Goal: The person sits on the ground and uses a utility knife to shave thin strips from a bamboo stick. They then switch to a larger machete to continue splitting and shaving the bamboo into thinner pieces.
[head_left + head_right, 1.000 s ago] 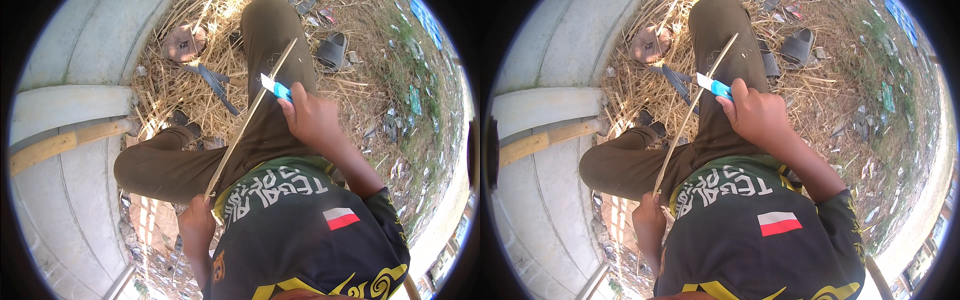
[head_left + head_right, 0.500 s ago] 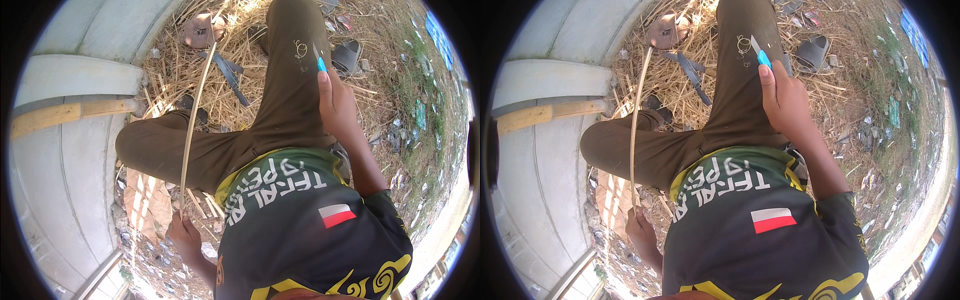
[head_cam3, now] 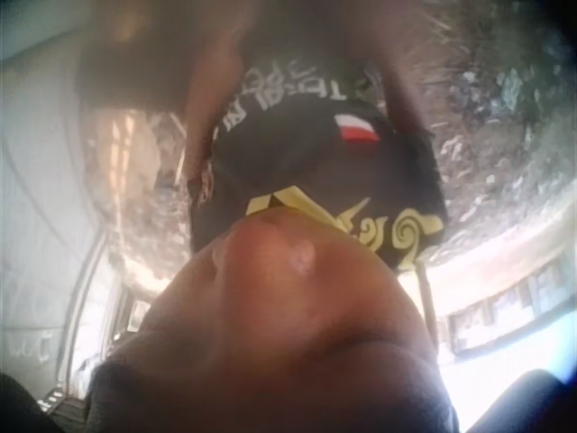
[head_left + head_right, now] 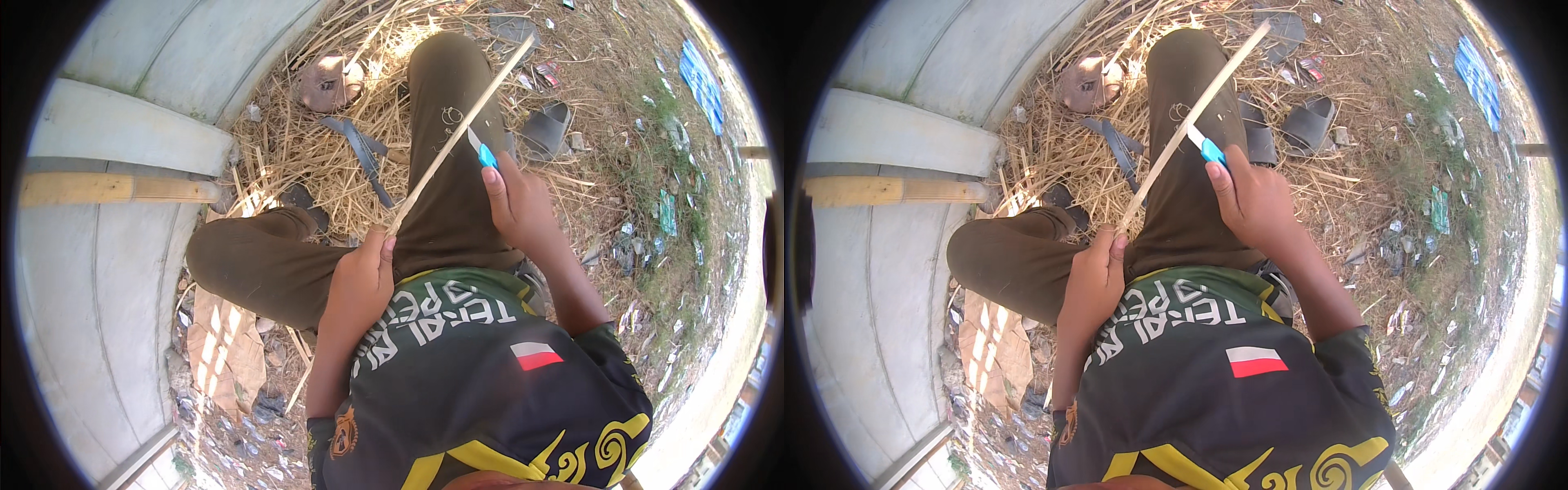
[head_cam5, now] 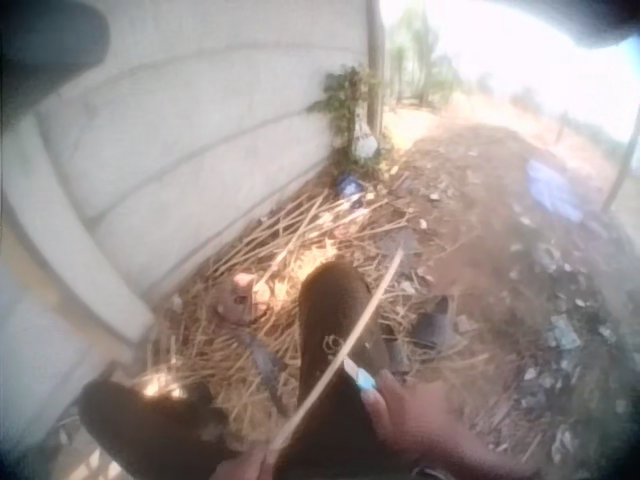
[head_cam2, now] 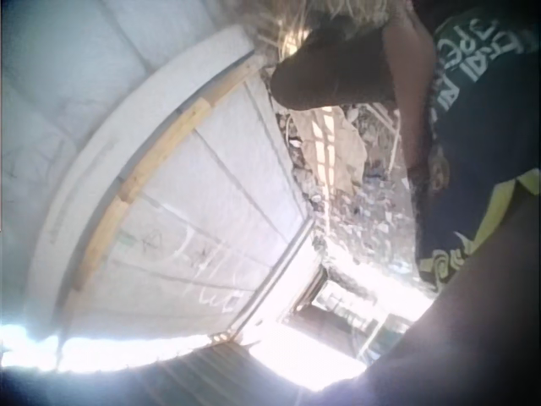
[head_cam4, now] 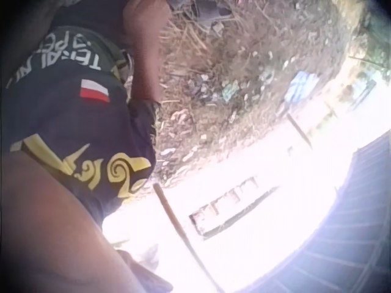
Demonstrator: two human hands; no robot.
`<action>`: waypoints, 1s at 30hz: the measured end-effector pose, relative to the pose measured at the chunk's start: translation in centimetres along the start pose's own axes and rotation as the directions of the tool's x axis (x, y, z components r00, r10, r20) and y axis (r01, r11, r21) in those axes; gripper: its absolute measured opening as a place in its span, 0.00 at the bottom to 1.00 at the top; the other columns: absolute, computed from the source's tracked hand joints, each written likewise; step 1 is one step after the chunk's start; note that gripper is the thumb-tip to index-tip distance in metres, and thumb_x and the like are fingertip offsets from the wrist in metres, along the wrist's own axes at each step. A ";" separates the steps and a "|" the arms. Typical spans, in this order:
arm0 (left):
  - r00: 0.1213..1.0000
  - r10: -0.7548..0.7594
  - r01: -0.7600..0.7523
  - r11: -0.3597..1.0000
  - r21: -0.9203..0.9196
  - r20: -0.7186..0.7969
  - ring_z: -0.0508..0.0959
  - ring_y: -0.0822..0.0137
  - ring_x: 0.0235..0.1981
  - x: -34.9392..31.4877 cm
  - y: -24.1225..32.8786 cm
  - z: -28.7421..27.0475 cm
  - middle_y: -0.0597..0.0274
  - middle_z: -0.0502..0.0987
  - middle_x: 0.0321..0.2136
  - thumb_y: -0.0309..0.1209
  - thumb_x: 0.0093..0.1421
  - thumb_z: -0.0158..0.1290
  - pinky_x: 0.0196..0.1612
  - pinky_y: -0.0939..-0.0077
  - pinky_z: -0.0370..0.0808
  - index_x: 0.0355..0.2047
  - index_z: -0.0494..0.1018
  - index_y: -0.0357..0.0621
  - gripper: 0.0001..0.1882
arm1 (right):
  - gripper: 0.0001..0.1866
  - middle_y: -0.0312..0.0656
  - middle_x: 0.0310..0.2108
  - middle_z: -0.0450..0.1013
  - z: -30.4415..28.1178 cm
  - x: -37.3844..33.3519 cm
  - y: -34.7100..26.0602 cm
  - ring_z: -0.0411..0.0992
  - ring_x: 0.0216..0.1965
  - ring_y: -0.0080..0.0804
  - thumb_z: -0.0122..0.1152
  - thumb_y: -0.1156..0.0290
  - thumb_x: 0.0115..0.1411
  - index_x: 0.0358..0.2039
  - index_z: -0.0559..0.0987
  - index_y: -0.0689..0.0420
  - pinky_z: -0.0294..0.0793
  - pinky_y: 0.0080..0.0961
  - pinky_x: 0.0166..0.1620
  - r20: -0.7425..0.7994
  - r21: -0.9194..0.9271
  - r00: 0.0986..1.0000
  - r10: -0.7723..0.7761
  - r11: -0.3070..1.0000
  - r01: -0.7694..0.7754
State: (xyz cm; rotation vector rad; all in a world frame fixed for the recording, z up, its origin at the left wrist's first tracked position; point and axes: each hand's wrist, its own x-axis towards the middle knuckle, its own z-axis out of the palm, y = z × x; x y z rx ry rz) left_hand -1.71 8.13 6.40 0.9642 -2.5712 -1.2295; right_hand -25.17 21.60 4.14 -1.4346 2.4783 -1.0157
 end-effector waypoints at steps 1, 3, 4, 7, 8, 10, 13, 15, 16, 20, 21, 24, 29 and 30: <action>1.000 0.010 -0.009 1.000 -0.014 0.028 0.74 0.43 0.22 0.9 -0.2 0.4 0.43 0.72 0.20 0.38 0.76 0.43 0.29 0.58 0.69 0.42 0.68 0.35 0.15 | 0.19 0.48 0.13 0.68 0.0 0.1 0.0 0.70 0.16 0.55 0.46 0.54 0.75 0.32 0.68 0.56 0.67 0.47 0.21 0.022 -0.046 1.000 -0.015 0.999 0.016; 0.997 0.017 -0.013 0.999 -0.053 0.078 0.74 0.47 0.21 2.2 -0.7 1.3 0.45 0.72 0.19 0.40 0.76 0.43 0.28 0.59 0.68 0.40 0.69 0.35 0.17 | 0.19 0.47 0.13 0.69 0.3 0.2 -0.4 0.71 0.16 0.54 0.49 0.54 0.73 0.32 0.68 0.56 0.68 0.46 0.20 0.085 -0.136 0.995 -0.047 0.989 0.058; 0.995 0.029 -0.020 0.995 -0.103 0.093 0.73 0.51 0.20 3.0 -0.5 1.5 0.47 0.71 0.18 0.41 0.76 0.43 0.28 0.60 0.68 0.39 0.69 0.36 0.18 | 0.20 0.44 0.12 0.69 0.4 0.4 -0.8 0.72 0.14 0.49 0.53 0.53 0.72 0.30 0.68 0.55 0.69 0.42 0.18 0.078 -0.175 0.995 -0.068 0.981 0.081; 0.991 0.060 -0.031 0.972 -0.231 0.119 0.71 0.63 0.19 4.8 0.0 2.4 0.54 0.70 0.17 0.43 0.76 0.43 0.27 0.65 0.67 0.36 0.69 0.37 0.20 | 0.20 0.41 0.11 0.69 0.2 0.2 -1.9 0.72 0.12 0.43 0.55 0.52 0.70 0.28 0.69 0.54 0.68 0.38 0.16 0.146 -0.338 0.986 -0.075 0.933 0.121; 0.992 0.065 -0.034 0.965 -0.260 0.112 0.70 0.67 0.20 5.2 0.2 2.7 0.57 0.69 0.17 0.44 0.76 0.43 0.27 0.67 0.66 0.35 0.69 0.37 0.21 | 0.20 0.41 0.11 0.69 0.3 0.1 -1.6 0.71 0.11 0.42 0.56 0.52 0.70 0.28 0.69 0.53 0.68 0.37 0.15 0.143 -0.328 0.985 -0.098 0.934 0.140; 0.990 0.056 -0.014 0.950 -0.311 0.129 0.67 0.72 0.20 5.7 0.2 3.0 0.62 0.67 0.16 0.44 0.76 0.43 0.27 0.71 0.65 0.33 0.69 0.38 0.21 | 0.20 0.39 0.11 0.69 0.5 -0.1 -0.9 0.71 0.10 0.39 0.57 0.52 0.69 0.27 0.69 0.52 0.68 0.35 0.14 0.138 -0.308 0.980 -0.142 0.934 0.179; 0.986 0.017 0.047 0.928 -0.369 0.168 0.63 0.76 0.20 5.5 0.0 3.0 0.67 0.64 0.16 0.44 0.76 0.43 0.26 0.74 0.63 0.32 0.68 0.39 0.21 | 0.20 0.38 0.11 0.69 0.5 -0.3 -0.9 0.70 0.10 0.38 0.58 0.51 0.69 0.26 0.68 0.52 0.68 0.34 0.14 0.134 -0.348 0.985 -0.112 0.925 0.152; 0.986 0.005 0.061 0.915 -0.398 0.165 0.62 0.78 0.20 5.3 -0.2 3.3 0.69 0.63 0.17 0.44 0.77 0.43 0.25 0.76 0.61 0.31 0.68 0.40 0.21 | 0.21 0.38 0.11 0.69 1.1 -0.3 -1.1 0.70 0.09 0.37 0.58 0.51 0.68 0.26 0.68 0.52 0.67 0.34 0.13 0.098 -0.390 0.990 -0.105 0.911 0.135; 0.981 -0.013 0.092 0.908 -0.410 0.191 0.61 0.78 0.20 5.1 -0.3 3.2 0.70 0.63 0.17 0.44 0.77 0.43 0.25 0.77 0.60 0.31 0.68 0.40 0.21 | 0.21 0.38 0.11 0.69 1.4 -0.4 -1.1 0.69 0.09 0.37 0.58 0.51 0.68 0.26 0.68 0.52 0.67 0.34 0.13 0.076 -0.410 0.992 -0.100 0.904 0.122; 0.959 -0.086 0.205 0.867 -0.453 0.270 0.60 0.80 0.19 3.3 -1.4 2.5 0.72 0.61 0.17 0.43 0.77 0.44 0.24 0.80 0.58 0.30 0.68 0.41 0.21 | 0.21 0.38 0.11 0.69 2.0 -0.3 -1.1 0.70 0.09 0.37 0.59 0.50 0.68 0.26 0.68 0.52 0.67 0.35 0.13 0.036 -0.404 0.999 -0.025 0.914 0.037; 0.954 -0.104 0.230 0.854 -0.467 0.281 0.60 0.80 0.19 3.0 -1.7 2.4 0.72 0.61 0.17 0.43 0.77 0.44 0.24 0.80 0.58 0.30 0.67 0.41 0.21 | 0.21 0.38 0.11 0.69 2.0 -0.3 -1.4 0.70 0.10 0.38 0.59 0.50 0.68 0.27 0.68 0.52 0.67 0.35 0.13 0.034 -0.409 0.999 -0.032 0.912 0.043; 0.945 -0.139 0.268 0.847 -0.459 0.295 0.62 0.76 0.20 2.8 -1.9 2.0 0.67 0.64 0.16 0.43 0.76 0.44 0.26 0.76 0.62 0.30 0.68 0.39 0.21 | 0.20 0.38 0.11 0.69 2.2 -0.2 -1.3 0.71 0.10 0.39 0.58 0.51 0.68 0.27 0.68 0.52 0.68 0.35 0.14 0.029 -0.402 0.998 -0.050 0.914 0.058; 0.930 -0.109 0.294 0.794 -0.532 0.351 0.63 0.77 0.19 4.5 -2.0 2.3 0.69 0.64 0.16 0.44 0.76 0.44 0.25 0.77 0.63 0.29 0.68 0.41 0.22 | 0.19 0.40 0.12 0.69 1.5 0.2 -1.2 0.71 0.12 0.42 0.58 0.52 0.68 0.28 0.68 0.53 0.69 0.36 0.15 0.122 -0.318 0.989 -0.081 0.941 0.117; 0.927 -0.104 0.298 0.789 -0.537 0.361 0.63 0.78 0.19 5.1 -1.8 2.3 0.69 0.64 0.16 0.44 0.76 0.44 0.25 0.77 0.63 0.29 0.68 0.41 0.22 | 0.18 0.42 0.12 0.70 1.3 0.2 -1.6 0.71 0.12 0.44 0.58 0.54 0.68 0.29 0.68 0.53 0.68 0.38 0.16 0.152 -0.315 0.987 -0.060 0.943 0.106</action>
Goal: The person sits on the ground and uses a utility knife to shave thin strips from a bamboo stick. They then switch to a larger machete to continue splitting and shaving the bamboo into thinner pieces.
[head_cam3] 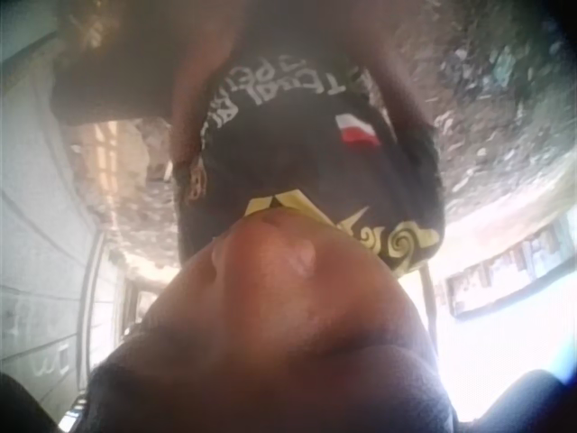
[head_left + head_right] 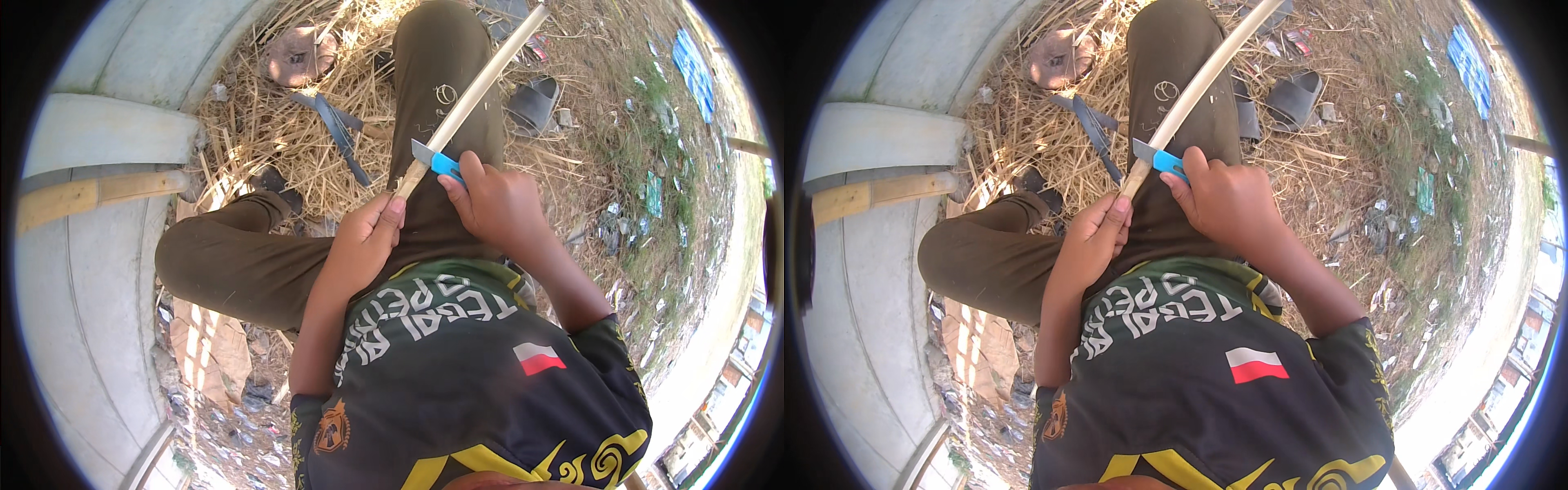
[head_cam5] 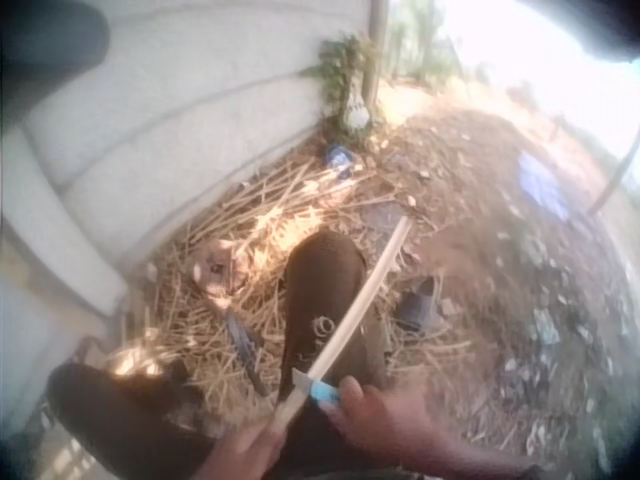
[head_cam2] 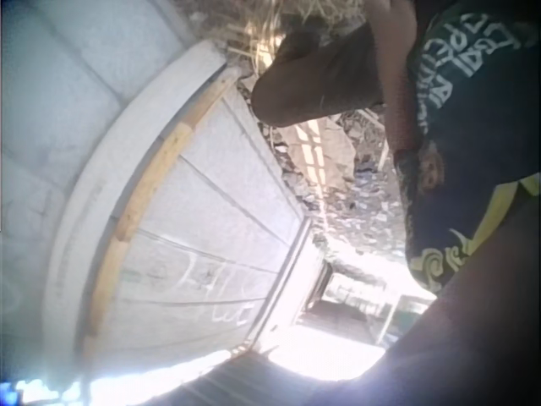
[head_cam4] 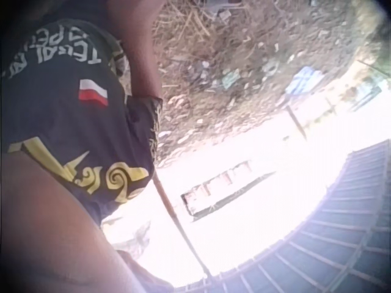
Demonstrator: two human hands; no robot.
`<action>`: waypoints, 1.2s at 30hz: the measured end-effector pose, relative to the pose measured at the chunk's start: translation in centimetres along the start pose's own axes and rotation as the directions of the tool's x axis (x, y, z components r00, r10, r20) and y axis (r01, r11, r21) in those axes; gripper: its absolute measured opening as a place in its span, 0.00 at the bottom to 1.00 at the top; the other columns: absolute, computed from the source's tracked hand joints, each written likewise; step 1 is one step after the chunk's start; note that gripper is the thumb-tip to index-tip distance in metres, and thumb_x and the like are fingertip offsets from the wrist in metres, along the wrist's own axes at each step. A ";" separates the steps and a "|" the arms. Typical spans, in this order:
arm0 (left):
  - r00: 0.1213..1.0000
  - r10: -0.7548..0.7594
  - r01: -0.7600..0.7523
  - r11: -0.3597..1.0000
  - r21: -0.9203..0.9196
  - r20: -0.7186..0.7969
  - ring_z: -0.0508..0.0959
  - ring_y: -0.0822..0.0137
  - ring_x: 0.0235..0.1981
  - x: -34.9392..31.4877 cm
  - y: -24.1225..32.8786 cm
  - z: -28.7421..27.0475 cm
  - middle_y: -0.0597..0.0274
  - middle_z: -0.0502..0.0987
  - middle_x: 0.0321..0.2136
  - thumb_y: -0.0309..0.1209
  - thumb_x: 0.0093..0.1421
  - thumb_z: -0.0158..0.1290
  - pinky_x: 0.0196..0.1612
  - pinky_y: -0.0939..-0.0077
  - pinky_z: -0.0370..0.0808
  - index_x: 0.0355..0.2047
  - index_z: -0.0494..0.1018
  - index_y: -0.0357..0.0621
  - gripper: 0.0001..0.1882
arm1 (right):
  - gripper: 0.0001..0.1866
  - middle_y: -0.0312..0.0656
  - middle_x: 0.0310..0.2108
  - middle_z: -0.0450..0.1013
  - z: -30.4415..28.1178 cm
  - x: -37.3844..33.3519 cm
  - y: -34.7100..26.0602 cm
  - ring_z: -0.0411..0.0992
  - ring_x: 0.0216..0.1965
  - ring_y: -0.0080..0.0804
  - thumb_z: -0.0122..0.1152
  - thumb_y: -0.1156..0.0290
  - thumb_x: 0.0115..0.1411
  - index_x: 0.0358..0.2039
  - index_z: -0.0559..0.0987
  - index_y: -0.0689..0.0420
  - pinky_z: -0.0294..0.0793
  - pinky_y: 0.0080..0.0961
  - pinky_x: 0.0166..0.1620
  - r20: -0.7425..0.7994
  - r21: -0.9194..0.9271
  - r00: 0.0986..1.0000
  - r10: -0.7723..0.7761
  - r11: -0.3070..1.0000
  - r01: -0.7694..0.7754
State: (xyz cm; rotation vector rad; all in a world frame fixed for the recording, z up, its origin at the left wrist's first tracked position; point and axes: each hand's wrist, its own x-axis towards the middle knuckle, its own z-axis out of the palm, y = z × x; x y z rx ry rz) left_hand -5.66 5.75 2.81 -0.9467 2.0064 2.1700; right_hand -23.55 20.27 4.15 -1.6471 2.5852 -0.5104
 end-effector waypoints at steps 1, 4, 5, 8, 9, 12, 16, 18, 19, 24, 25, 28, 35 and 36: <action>1.000 -0.010 0.012 0.999 -0.048 0.022 0.61 0.80 0.19 0.5 0.3 0.1 0.72 0.62 0.17 0.45 0.76 0.44 0.23 0.80 0.59 0.30 0.67 0.43 0.21 | 0.18 0.43 0.13 0.70 -0.2 0.0 -0.2 0.71 0.13 0.46 0.59 0.55 0.69 0.29 0.68 0.54 0.68 0.39 0.17 0.035 0.005 0.999 0.010 1.000 -0.010; 0.993 -0.060 0.079 0.979 -0.190 0.102 0.55 0.85 0.18 1.4 1.0 0.1 0.77 0.59 0.19 0.46 0.76 0.44 0.20 0.87 0.51 0.31 0.66 0.47 0.19 | 0.18 0.43 0.13 0.70 -0.2 0.0 0.2 0.72 0.13 0.46 0.59 0.55 0.69 0.29 0.69 0.54 0.68 0.39 0.17 0.030 0.002 1.000 -0.007 1.000 0.007; 0.987 -0.088 0.118 0.964 -0.237 0.131 0.54 0.85 0.18 1.4 1.3 0.0 0.77 0.58 0.19 0.47 0.76 0.44 0.19 0.87 0.51 0.31 0.66 0.48 0.19 | 0.18 0.43 0.13 0.70 -0.2 0.1 0.2 0.72 0.13 0.46 0.59 0.55 0.69 0.29 0.69 0.54 0.68 0.39 0.17 0.025 -0.010 1.000 -0.003 1.000 0.003; 0.992 -0.064 0.086 0.974 -0.209 0.109 0.53 0.85 0.17 1.6 0.6 0.2 0.78 0.58 0.19 0.47 0.76 0.44 0.19 0.87 0.50 0.31 0.66 0.49 0.19 | 0.19 0.41 0.12 0.69 0.1 -0.2 0.2 0.72 0.12 0.43 0.58 0.53 0.68 0.28 0.69 0.53 0.69 0.37 0.16 -0.003 -0.066 1.000 0.020 0.998 -0.020; 0.996 -0.038 0.051 0.984 -0.169 0.080 0.53 0.85 0.17 1.6 0.3 0.3 0.78 0.58 0.18 0.48 0.76 0.44 0.18 0.87 0.49 0.31 0.66 0.49 0.19 | 0.20 0.39 0.11 0.69 0.4 -0.2 0.1 0.71 0.11 0.40 0.58 0.51 0.68 0.27 0.69 0.52 0.69 0.36 0.14 -0.028 -0.096 0.999 0.026 0.995 -0.029; 0.997 -0.032 0.041 0.988 -0.150 0.063 0.53 0.85 0.17 1.3 0.2 0.4 0.78 0.57 0.18 0.48 0.76 0.45 0.18 0.87 0.49 0.31 0.66 0.49 0.20 | 0.22 0.37 0.10 0.69 0.6 -0.2 -0.2 0.71 0.10 0.37 0.58 0.48 0.67 0.26 0.68 0.51 0.69 0.34 0.13 -0.052 -0.141 0.998 0.039 0.989 -0.046; 0.991 -0.113 0.125 0.973 -0.192 0.072 0.56 0.84 0.18 0.7 0.6 0.1 0.76 0.59 0.18 0.47 0.76 0.44 0.20 0.85 0.52 0.30 0.66 0.48 0.20 | 0.22 0.37 0.11 0.69 0.6 -0.1 -0.6 0.71 0.10 0.36 0.58 0.46 0.67 0.26 0.69 0.50 0.69 0.34 0.13 -0.055 -0.185 0.998 0.036 0.982 -0.045; 0.983 -0.171 0.180 0.964 -0.195 0.063 0.61 0.81 0.19 0.1 0.7 -0.3 0.73 0.63 0.19 0.46 0.76 0.43 0.23 0.82 0.59 0.29 0.68 0.45 0.22 | 0.22 0.36 0.11 0.70 0.8 -0.1 -0.8 0.71 0.10 0.35 0.58 0.45 0.67 0.26 0.70 0.50 0.69 0.33 0.13 -0.066 -0.190 0.998 0.020 0.981 -0.032; 0.988 -0.146 0.155 0.969 -0.192 0.057 0.58 0.82 0.19 -0.3 0.5 -0.3 0.75 0.61 0.18 0.46 0.76 0.43 0.22 0.83 0.56 0.30 0.67 0.46 0.21 | 0.22 0.36 0.12 0.70 0.9 -0.1 -0.9 0.71 0.10 0.35 0.58 0.45 0.67 0.26 0.70 0.49 0.69 0.33 0.13 -0.072 -0.193 0.997 0.012 0.981 -0.026; 0.995 -0.097 0.097 0.980 -0.175 0.008 0.54 0.84 0.18 -1.6 -0.5 -0.5 0.77 0.57 0.19 0.45 0.76 0.44 0.21 0.85 0.50 0.30 0.65 0.48 0.20 | 0.24 0.35 0.12 0.68 1.2 -0.2 -1.3 0.69 0.09 0.32 0.58 0.43 0.66 0.24 0.70 0.49 0.68 0.32 0.12 -0.092 -0.215 0.995 -0.025 0.977 0.004; 0.995 -0.099 0.099 0.981 -0.167 0.004 0.54 0.84 0.19 -1.9 -0.6 -0.5 0.77 0.57 0.19 0.46 0.76 0.44 0.21 0.85 0.50 0.30 0.65 0.47 0.20 | 0.24 0.35 0.12 0.67 1.3 -0.2 -1.3 0.68 0.09 0.32 0.58 0.42 0.65 0.24 0.70 0.49 0.68 0.31 0.12 -0.095 -0.226 0.995 -0.031 0.974 0.009; 0.995 -0.101 0.099 0.988 -0.119 -0.017 0.55 0.84 0.19 -2.8 -0.8 -0.9 0.77 0.57 0.19 0.46 0.76 0.43 0.22 0.85 0.52 0.29 0.64 0.47 0.20 | 0.25 0.35 0.12 0.67 1.6 -0.3 -1.6 0.68 0.09 0.31 0.59 0.42 0.65 0.24 0.70 0.49 0.67 0.30 0.12 -0.107 -0.237 0.992 -0.065 0.971 0.038; 0.996 -0.071 0.070 0.997 -0.020 -0.052 0.56 0.83 0.20 -4.2 -1.3 -1.3 0.77 0.58 0.19 0.48 0.76 0.42 0.24 0.85 0.54 0.29 0.64 0.48 0.21 | 0.25 0.36 0.13 0.67 2.1 -0.5 -2.3 0.69 0.10 0.30 0.60 0.41 0.63 0.24 0.69 0.48 0.67 0.29 0.12 -0.125 -0.245 0.989 -0.084 0.968 0.052; 0.997 -0.069 0.068 0.997 -0.032 -0.046 0.56 0.83 0.20 -4.3 -1.4 -1.2 0.77 0.58 0.19 0.48 0.76 0.42 0.24 0.85 0.54 0.29 0.64 0.48 0.21 | 0.25 0.36 0.14 0.67 2.2 -0.6 -2.3 0.69 0.10 0.30 0.61 0.41 0.63 0.24 0.70 0.48 0.67 0.30 0.12 -0.128 -0.245 0.988 -0.084 0.968 0.050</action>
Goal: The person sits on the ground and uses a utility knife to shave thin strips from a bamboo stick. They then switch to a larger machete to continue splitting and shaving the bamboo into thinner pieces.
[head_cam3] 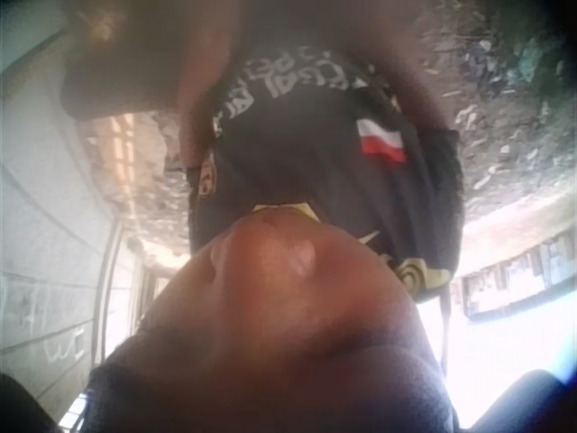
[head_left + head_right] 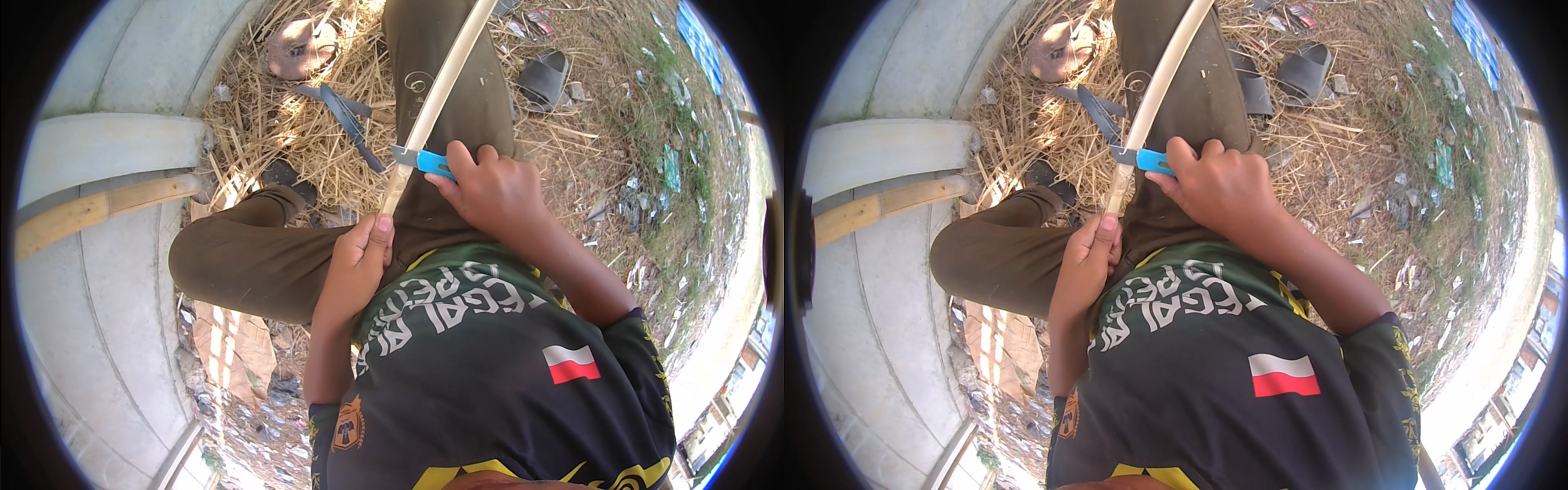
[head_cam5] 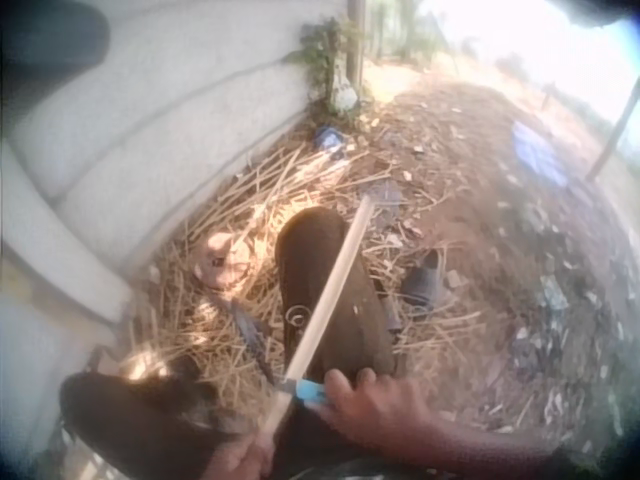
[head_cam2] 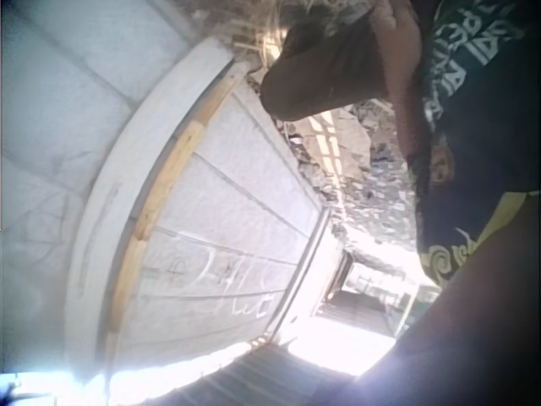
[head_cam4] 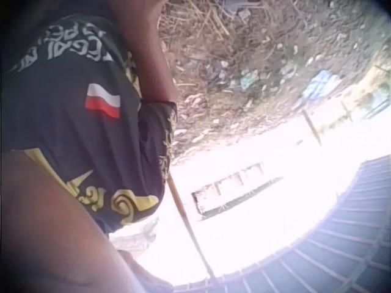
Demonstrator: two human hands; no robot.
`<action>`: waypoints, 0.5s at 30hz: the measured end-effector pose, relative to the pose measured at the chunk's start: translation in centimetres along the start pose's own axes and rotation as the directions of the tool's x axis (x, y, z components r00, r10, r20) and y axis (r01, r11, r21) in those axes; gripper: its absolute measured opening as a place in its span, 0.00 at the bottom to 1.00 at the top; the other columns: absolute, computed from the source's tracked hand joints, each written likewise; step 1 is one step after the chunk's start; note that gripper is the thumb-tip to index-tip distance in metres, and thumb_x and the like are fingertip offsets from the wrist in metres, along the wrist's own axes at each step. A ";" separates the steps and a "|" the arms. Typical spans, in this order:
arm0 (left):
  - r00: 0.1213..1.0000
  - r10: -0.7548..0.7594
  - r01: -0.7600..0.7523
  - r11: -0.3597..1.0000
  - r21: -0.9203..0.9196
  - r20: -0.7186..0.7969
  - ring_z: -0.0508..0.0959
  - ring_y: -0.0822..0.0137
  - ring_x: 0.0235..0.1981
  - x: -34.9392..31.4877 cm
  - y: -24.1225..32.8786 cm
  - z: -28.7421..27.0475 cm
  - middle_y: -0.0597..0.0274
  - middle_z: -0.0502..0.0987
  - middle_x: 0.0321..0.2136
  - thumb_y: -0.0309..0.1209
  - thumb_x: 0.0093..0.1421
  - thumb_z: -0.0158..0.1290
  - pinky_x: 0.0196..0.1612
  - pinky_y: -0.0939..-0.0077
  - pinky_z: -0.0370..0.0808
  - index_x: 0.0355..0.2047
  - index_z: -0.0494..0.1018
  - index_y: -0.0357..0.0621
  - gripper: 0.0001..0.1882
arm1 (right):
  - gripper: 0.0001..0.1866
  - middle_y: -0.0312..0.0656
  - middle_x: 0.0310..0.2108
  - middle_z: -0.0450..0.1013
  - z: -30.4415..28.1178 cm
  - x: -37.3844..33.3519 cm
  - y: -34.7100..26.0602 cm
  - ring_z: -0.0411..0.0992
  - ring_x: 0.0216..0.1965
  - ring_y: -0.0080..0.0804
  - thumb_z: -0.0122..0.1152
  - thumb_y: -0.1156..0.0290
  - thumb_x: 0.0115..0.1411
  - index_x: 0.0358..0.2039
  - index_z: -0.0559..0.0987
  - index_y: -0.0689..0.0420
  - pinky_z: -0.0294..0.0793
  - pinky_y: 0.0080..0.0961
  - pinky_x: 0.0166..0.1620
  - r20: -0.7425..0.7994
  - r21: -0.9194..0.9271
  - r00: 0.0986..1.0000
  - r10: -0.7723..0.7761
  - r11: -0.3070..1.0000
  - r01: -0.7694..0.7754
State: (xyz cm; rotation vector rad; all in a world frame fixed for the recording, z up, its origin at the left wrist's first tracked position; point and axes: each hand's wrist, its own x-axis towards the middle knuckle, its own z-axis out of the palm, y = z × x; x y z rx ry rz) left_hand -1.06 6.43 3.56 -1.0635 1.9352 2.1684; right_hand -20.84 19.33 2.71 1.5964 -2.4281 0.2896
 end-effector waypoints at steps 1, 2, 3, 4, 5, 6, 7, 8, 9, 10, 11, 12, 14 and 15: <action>1.000 0.004 -0.004 1.000 0.006 -0.009 0.56 0.83 0.21 -0.1 0.0 0.1 0.76 0.59 0.20 0.48 0.76 0.42 0.24 0.85 0.55 0.29 0.64 0.48 0.21 | 0.25 0.36 0.14 0.67 0.0 -0.1 0.0 0.69 0.10 0.30 0.61 0.41 0.63 0.24 0.70 0.48 0.67 0.30 0.12 -0.003 0.000 1.000 0.002 1.000 -0.002; 1.000 0.008 -0.007 1.000 0.012 -0.018 0.57 0.83 0.21 -0.2 0.0 0.3 0.76 0.59 0.20 0.48 0.76 0.42 0.24 0.85 0.55 0.29 0.64 0.48 0.22 | 0.24 0.36 0.14 0.67 0.2 -0.1 -0.1 0.69 0.10 0.30 0.60 0.41 0.63 0.24 0.70 0.48 0.67 0.30 0.12 -0.006 0.003 1.000 0.022 1.000 -0.022; 1.000 0.013 -0.012 1.000 0.016 -0.027 0.57 0.83 0.21 -0.3 0.0 0.4 0.76 0.59 0.20 0.48 0.76 0.42 0.24 0.85 0.55 0.28 0.64 0.48 0.22 | 0.24 0.37 0.14 0.67 0.3 -0.1 -0.1 0.69 0.10 0.30 0.60 0.41 0.63 0.25 0.70 0.48 0.66 0.30 0.12 -0.010 0.004 0.999 0.041 0.999 -0.041; 0.999 -0.021 0.021 1.000 -0.001 -0.030 0.58 0.81 0.22 -0.5 0.1 0.4 0.74 0.61 0.20 0.46 0.77 0.42 0.25 0.82 0.57 0.29 0.65 0.45 0.22 | 0.24 0.37 0.14 0.66 0.3 -0.1 0.0 0.69 0.10 0.30 0.60 0.41 0.63 0.25 0.70 0.48 0.66 0.30 0.12 -0.014 0.005 0.998 0.061 0.998 -0.061; 0.998 -0.055 0.054 0.998 -0.018 -0.033 0.59 0.80 0.22 -0.9 0.1 0.4 0.72 0.62 0.20 0.44 0.77 0.42 0.26 0.80 0.59 0.29 0.66 0.42 0.22 | 0.24 0.37 0.15 0.66 0.2 -0.2 0.1 0.69 0.11 0.32 0.59 0.41 0.63 0.26 0.71 0.48 0.66 0.31 0.12 0.000 0.011 0.998 0.060 0.998 -0.060; 0.995 -0.089 0.088 0.996 -0.034 -0.037 0.60 0.78 0.23 -1.3 0.1 0.3 0.70 0.63 0.20 0.42 0.77 0.43 0.28 0.78 0.61 0.29 0.67 0.39 0.21 | 0.23 0.37 0.15 0.66 0.2 -0.4 0.0 0.69 0.11 0.33 0.59 0.41 0.64 0.27 0.71 0.48 0.66 0.32 0.13 0.014 0.019 0.998 0.058 0.998 -0.058; 0.996 -0.073 0.074 0.997 0.006 -0.047 0.61 0.78 0.23 -1.5 0.0 0.4 0.70 0.64 0.19 0.42 0.77 0.43 0.28 0.78 0.62 0.29 0.67 0.39 0.22 | 0.23 0.37 0.16 0.66 0.1 -0.6 0.0 0.70 0.12 0.34 0.58 0.42 0.65 0.28 0.72 0.48 0.65 0.33 0.13 0.027 0.027 0.998 0.056 0.998 -0.057; 0.997 -0.057 0.059 0.997 0.046 -0.056 0.61 0.78 0.22 -1.7 0.0 0.4 0.70 0.64 0.19 0.42 0.77 0.43 0.27 0.78 0.62 0.29 0.67 0.38 0.22 | 0.23 0.37 0.16 0.66 0.1 -0.6 0.1 0.70 0.11 0.34 0.58 0.42 0.65 0.28 0.72 0.48 0.65 0.33 0.13 0.015 0.020 0.998 0.053 0.998 -0.054; 0.997 -0.042 0.047 0.995 0.086 -0.063 0.61 0.78 0.22 -1.9 -0.1 0.5 0.69 0.64 0.19 0.42 0.77 0.43 0.27 0.77 0.62 0.29 0.67 0.38 0.22 | 0.23 0.37 0.16 0.66 0.2 -0.7 0.1 0.70 0.11 0.34 0.58 0.42 0.65 0.27 0.72 0.48 0.65 0.32 0.13 0.006 0.014 0.999 0.053 0.998 -0.053; 0.997 -0.036 0.043 0.994 0.104 -0.062 0.60 0.79 0.22 -2.1 -0.1 0.5 0.71 0.63 0.19 0.43 0.77 0.42 0.27 0.79 0.60 0.29 0.66 0.40 0.22 | 0.23 0.37 0.16 0.66 0.2 -0.8 0.2 0.69 0.11 0.33 0.58 0.41 0.64 0.27 0.72 0.48 0.65 0.32 0.13 -0.003 0.007 0.999 0.053 0.999 -0.053; 0.998 -0.031 0.038 0.992 0.121 -0.061 0.59 0.79 0.22 -2.3 0.1 0.5 0.73 0.62 0.20 0.45 0.77 0.42 0.27 0.80 0.58 0.28 0.65 0.43 0.22 | 0.23 0.37 0.16 0.66 0.2 -0.9 0.1 0.69 0.11 0.33 0.58 0.41 0.64 0.27 0.72 0.48 0.65 0.32 0.13 -0.001 0.005 0.998 0.058 0.998 -0.058; 0.998 -0.023 0.031 0.990 0.136 -0.065 0.58 0.80 0.22 -2.5 0.2 0.4 0.74 0.60 0.20 0.46 0.77 0.42 0.27 0.81 0.57 0.27 0.65 0.45 0.23 | 0.23 0.37 0.16 0.66 0.1 -0.8 0.1 0.69 0.11 0.33 0.58 0.41 0.64 0.27 0.72 0.48 0.65 0.32 0.13 -0.001 0.004 0.998 0.058 0.998 -0.058; 0.997 -0.036 0.048 0.985 0.166 -0.072 0.58 0.80 0.23 -3.1 0.2 0.2 0.74 0.61 0.20 0.46 0.77 0.42 0.27 0.81 0.57 0.26 0.65 0.45 0.23 | 0.23 0.37 0.16 0.66 0.0 -0.8 0.2 0.69 0.11 0.33 0.58 0.41 0.64 0.27 0.72 0.48 0.65 0.32 0.13 0.000 -0.003 0.998 0.058 0.998 -0.058; 0.996 -0.046 0.059 0.981 0.183 -0.074 0.59 0.80 0.23 -3.5 0.2 0.0 0.74 0.61 0.19 0.46 0.77 0.42 0.27 0.81 0.57 0.26 0.65 0.45 0.23 | 0.23 0.37 0.16 0.66 0.1 -1.0 0.2 0.69 0.11 0.32 0.58 0.42 0.64 0.27 0.72 0.48 0.65 0.32 0.13 0.003 -0.005 0.998 0.060 0.998 -0.060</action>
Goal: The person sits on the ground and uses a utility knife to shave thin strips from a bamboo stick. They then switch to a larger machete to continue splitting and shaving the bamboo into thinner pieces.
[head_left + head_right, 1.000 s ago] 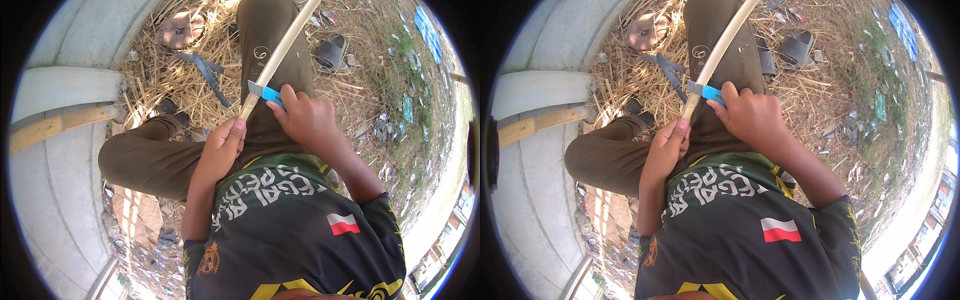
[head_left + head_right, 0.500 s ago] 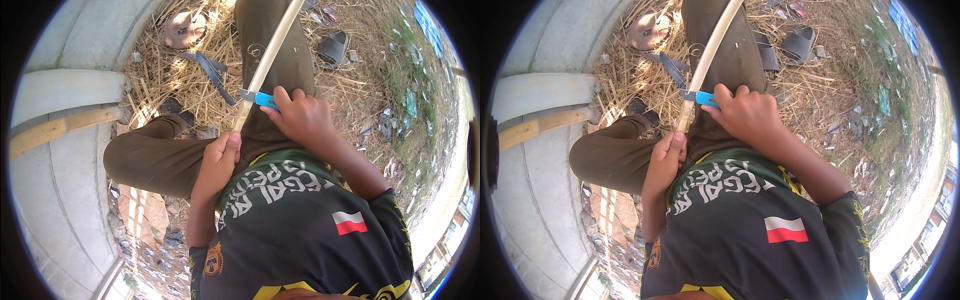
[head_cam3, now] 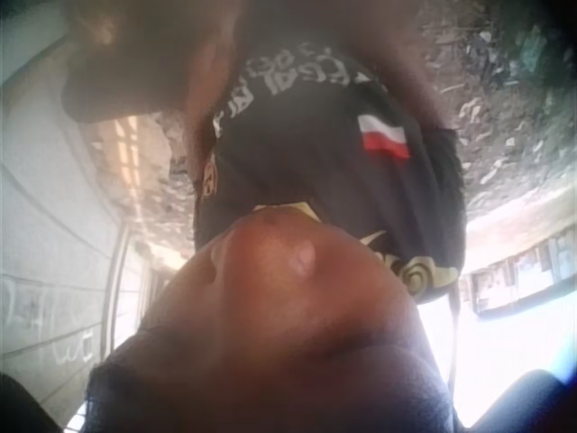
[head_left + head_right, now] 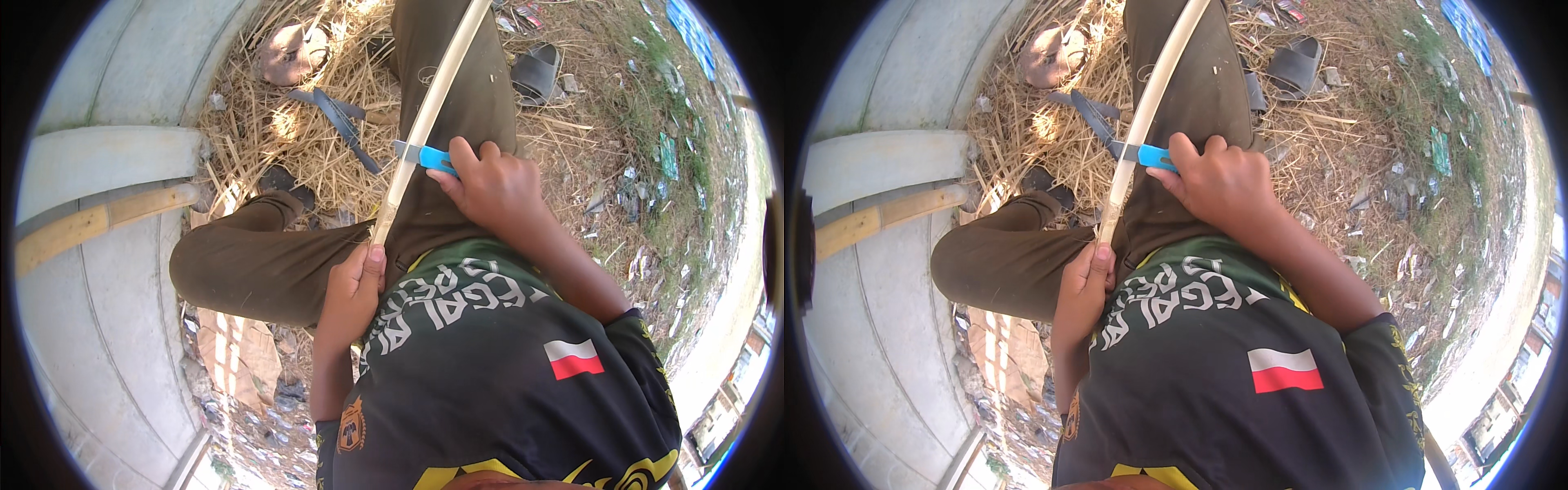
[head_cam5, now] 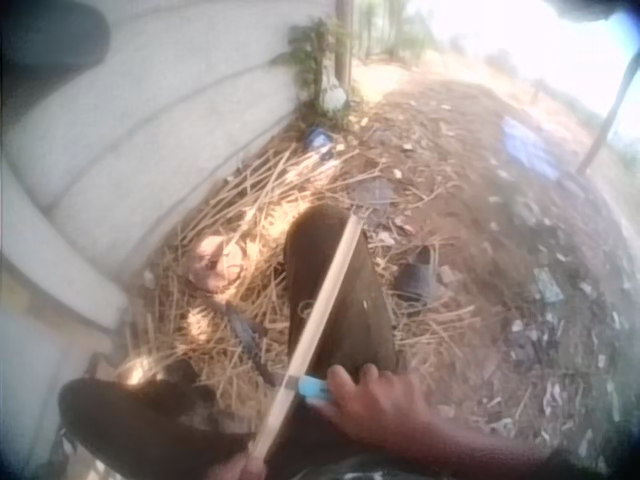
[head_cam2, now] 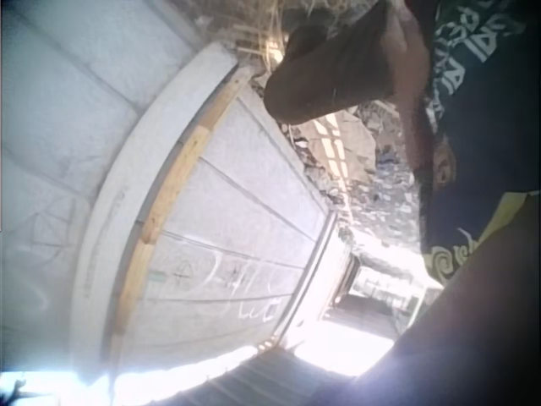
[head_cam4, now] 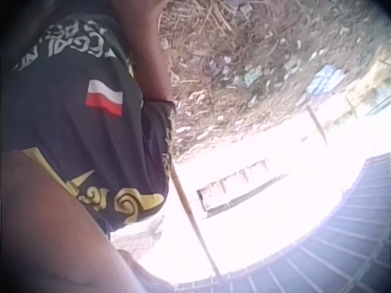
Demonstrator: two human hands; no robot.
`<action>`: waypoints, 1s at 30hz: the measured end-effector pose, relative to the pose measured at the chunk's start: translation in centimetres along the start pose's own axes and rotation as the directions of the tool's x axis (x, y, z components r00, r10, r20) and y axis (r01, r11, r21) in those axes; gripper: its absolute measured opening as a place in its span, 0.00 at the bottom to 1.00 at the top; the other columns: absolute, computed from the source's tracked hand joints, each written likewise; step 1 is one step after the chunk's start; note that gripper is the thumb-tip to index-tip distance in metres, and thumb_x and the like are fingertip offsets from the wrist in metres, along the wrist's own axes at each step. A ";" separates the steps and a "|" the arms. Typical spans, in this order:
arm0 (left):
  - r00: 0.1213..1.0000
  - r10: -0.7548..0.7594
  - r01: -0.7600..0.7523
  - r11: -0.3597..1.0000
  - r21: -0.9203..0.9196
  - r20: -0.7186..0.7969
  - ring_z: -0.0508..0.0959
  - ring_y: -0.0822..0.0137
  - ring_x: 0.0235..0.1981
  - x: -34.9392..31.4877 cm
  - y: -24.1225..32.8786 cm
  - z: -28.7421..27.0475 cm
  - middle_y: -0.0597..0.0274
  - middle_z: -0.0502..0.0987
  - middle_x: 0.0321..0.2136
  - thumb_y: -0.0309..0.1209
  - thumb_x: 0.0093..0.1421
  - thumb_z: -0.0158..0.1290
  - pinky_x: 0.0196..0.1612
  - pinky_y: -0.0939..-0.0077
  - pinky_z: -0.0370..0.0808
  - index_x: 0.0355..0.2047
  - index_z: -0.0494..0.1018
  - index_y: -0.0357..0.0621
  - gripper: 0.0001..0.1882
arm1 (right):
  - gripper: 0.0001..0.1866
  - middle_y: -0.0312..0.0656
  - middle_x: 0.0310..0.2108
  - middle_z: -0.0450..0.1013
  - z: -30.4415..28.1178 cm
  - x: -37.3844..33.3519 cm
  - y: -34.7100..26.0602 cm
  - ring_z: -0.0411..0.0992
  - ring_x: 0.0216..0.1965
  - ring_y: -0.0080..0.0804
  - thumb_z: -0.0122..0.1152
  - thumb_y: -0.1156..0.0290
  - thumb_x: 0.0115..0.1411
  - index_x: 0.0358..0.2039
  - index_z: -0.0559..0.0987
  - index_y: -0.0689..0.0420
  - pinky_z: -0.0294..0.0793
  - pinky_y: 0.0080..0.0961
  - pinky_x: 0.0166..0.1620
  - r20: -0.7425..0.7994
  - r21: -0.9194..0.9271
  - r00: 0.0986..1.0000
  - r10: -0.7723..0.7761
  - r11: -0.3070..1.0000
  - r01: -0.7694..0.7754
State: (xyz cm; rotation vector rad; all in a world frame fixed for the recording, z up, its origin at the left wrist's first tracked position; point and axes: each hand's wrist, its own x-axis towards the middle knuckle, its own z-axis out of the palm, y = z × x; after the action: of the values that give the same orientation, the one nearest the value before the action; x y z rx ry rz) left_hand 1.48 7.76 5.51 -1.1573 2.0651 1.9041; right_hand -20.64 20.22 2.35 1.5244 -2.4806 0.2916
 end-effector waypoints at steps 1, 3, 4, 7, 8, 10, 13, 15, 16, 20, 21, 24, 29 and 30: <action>1.000 -0.010 0.010 1.000 0.018 -0.004 0.60 0.79 0.22 -0.2 0.2 -0.1 0.71 0.62 0.18 0.45 0.77 0.42 0.26 0.79 0.59 0.27 0.66 0.42 0.23 | 0.23 0.37 0.16 0.66 0.0 -0.1 0.0 0.69 0.11 0.32 0.58 0.42 0.64 0.28 0.72 0.48 0.65 0.32 0.13 0.002 -0.002 1.000 0.003 1.000 -0.003; 0.999 -0.031 0.031 0.998 0.056 -0.009 0.62 0.76 0.20 -0.6 0.7 -0.2 0.66 0.65 0.16 0.43 0.76 0.43 0.26 0.75 0.62 0.29 0.68 0.36 0.23 | 0.22 0.37 0.16 0.66 0.0 -0.2 0.0 0.69 0.12 0.32 0.58 0.42 0.65 0.28 0.72 0.48 0.64 0.32 0.13 -0.006 0.010 1.000 0.017 1.000 -0.017; 0.999 -0.033 0.034 0.997 0.068 -0.012 0.62 0.76 0.20 -0.9 0.6 -0.2 0.66 0.65 0.16 0.43 0.76 0.43 0.26 0.75 0.62 0.29 0.68 0.36 0.23 | 0.22 0.37 0.16 0.66 0.0 -0.3 0.0 0.69 0.12 0.32 0.58 0.42 0.65 0.28 0.72 0.48 0.64 0.32 0.13 -0.009 0.016 1.000 0.025 1.000 -0.025; 0.998 -0.060 0.061 0.995 0.079 -0.012 0.62 0.76 0.20 -2.2 0.3 -0.5 0.67 0.65 0.16 0.43 0.77 0.43 0.25 0.75 0.62 0.29 0.68 0.36 0.23 | 0.22 0.37 0.17 0.66 0.2 -0.5 0.2 0.69 0.12 0.33 0.58 0.43 0.65 0.29 0.72 0.48 0.64 0.32 0.13 -0.022 0.028 0.997 0.076 0.997 -0.075; 0.997 -0.083 0.083 0.994 0.067 -0.004 0.62 0.76 0.20 -2.9 0.2 -0.7 0.67 0.65 0.16 0.43 0.77 0.43 0.25 0.74 0.62 0.29 0.68 0.37 0.23 | 0.22 0.37 0.17 0.66 0.2 -0.5 0.3 0.69 0.12 0.33 0.58 0.43 0.65 0.29 0.72 0.48 0.64 0.32 0.13 -0.016 0.024 0.996 0.086 0.996 -0.086; 0.995 -0.103 0.103 0.993 0.062 -0.001 0.62 0.76 0.20 -4.2 0.1 -0.9 0.67 0.65 0.16 0.43 0.76 0.43 0.25 0.75 0.62 0.28 0.68 0.37 0.23 | 0.21 0.37 0.17 0.67 0.3 -0.9 0.3 0.69 0.12 0.33 0.58 0.43 0.66 0.30 0.72 0.48 0.65 0.33 0.14 0.000 0.017 0.995 0.104 0.994 -0.104; 0.996 -0.085 0.085 0.992 0.094 -0.008 0.62 0.77 0.20 -6.1 -0.3 -1.3 0.68 0.64 0.16 0.44 0.76 0.43 0.25 0.76 0.61 0.28 0.68 0.37 0.24 | 0.24 0.37 0.13 0.66 1.0 -0.9 0.4 0.68 0.09 0.33 0.59 0.41 0.64 0.26 0.71 0.48 0.63 0.33 0.10 -0.100 0.034 0.985 0.144 0.989 -0.141; 0.998 -0.063 0.064 0.991 0.117 -0.012 0.61 0.78 0.20 -7.9 -1.7 -1.9 0.69 0.64 0.16 0.44 0.76 0.43 0.24 0.76 0.60 0.27 0.67 0.38 0.24 | 0.23 0.38 0.13 0.67 1.1 -0.8 0.4 0.69 0.09 0.35 0.58 0.42 0.65 0.27 0.71 0.49 0.64 0.34 0.11 -0.077 0.039 0.975 0.209 0.978 -0.206; 0.993 -0.121 0.122 0.989 0.089 -0.020 0.61 0.78 0.20 -9.0 -2.0 -2.3 0.69 0.64 0.16 0.44 0.76 0.43 0.24 0.77 0.60 0.27 0.67 0.38 0.24 | 0.23 0.38 0.13 0.68 1.1 -0.9 0.5 0.70 0.10 0.36 0.58 0.42 0.65 0.28 0.71 0.49 0.64 0.35 0.11 -0.066 0.040 0.968 0.244 0.970 -0.241; 0.959 -0.282 0.282 0.959 0.022 -0.021 0.61 0.79 0.19 -13.6 -3.4 -4.5 0.71 0.64 0.16 0.43 0.76 0.45 0.23 0.79 0.59 0.27 0.68 0.39 0.23 | 0.22 0.41 0.13 0.70 1.0 -0.8 0.8 0.72 0.11 0.41 0.56 0.44 0.67 0.29 0.71 0.50 0.66 0.39 0.12 -0.075 0.083 0.958 0.277 0.959 -0.271; 0.953 -0.302 0.302 0.953 0.015 -0.014 0.60 0.80 0.19 -14.6 -4.0 -5.2 0.71 0.64 0.16 0.43 0.76 0.45 0.23 0.79 0.58 0.27 0.68 0.39 0.23 | 0.22 0.42 0.13 0.71 0.8 -0.8 0.8 0.72 0.11 0.42 0.55 0.44 0.68 0.29 0.71 0.50 0.66 0.39 0.12 -0.070 0.088 0.958 0.279 0.958 -0.273; 0.936 -0.350 0.351 0.935 -0.052 0.030 0.60 0.80 0.18 -17.2 -5.6 -6.7 0.72 0.63 0.15 0.42 0.75 0.47 0.22 0.80 0.57 0.29 0.70 0.38 0.21 | 0.22 0.44 0.13 0.71 0.1 -0.1 1.2 0.72 0.11 0.46 0.53 0.46 0.70 0.29 0.70 0.52 0.67 0.41 0.14 -0.037 0.160 0.934 0.355 0.925 -0.345; 0.933 -0.338 0.330 0.941 -0.079 -0.126 0.59 0.80 0.19 -20.2 -7.1 -8.3 0.73 0.62 0.16 0.41 0.75 0.47 0.22 0.80 0.57 0.30 0.73 0.37 0.20 | 0.23 0.47 0.13 0.69 -0.7 -0.3 1.9 0.71 0.14 0.53 0.47 0.48 0.73 0.29 0.69 0.55 0.67 0.46 0.18 0.007 0.309 0.935 0.355 0.888 -0.340; 0.919 -0.354 0.334 0.933 -0.134 -0.172 0.59 0.80 0.19 -20.2 -7.0 -7.7 0.73 0.62 0.16 0.40 0.75 0.47 0.23 0.80 0.57 0.30 0.73 0.37 0.20 | 0.24 0.48 0.13 0.68 -1.1 -0.4 2.2 0.71 0.15 0.54 0.46 0.48 0.74 0.29 0.69 0.55 0.66 0.47 0.20 0.054 0.366 0.930 0.363 0.860 -0.357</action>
State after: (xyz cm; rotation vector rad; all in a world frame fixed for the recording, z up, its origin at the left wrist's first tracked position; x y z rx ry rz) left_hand 22.93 10.56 12.48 -1.6649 1.7101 1.8024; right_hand -22.33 21.81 3.17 1.1398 -2.8045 0.8778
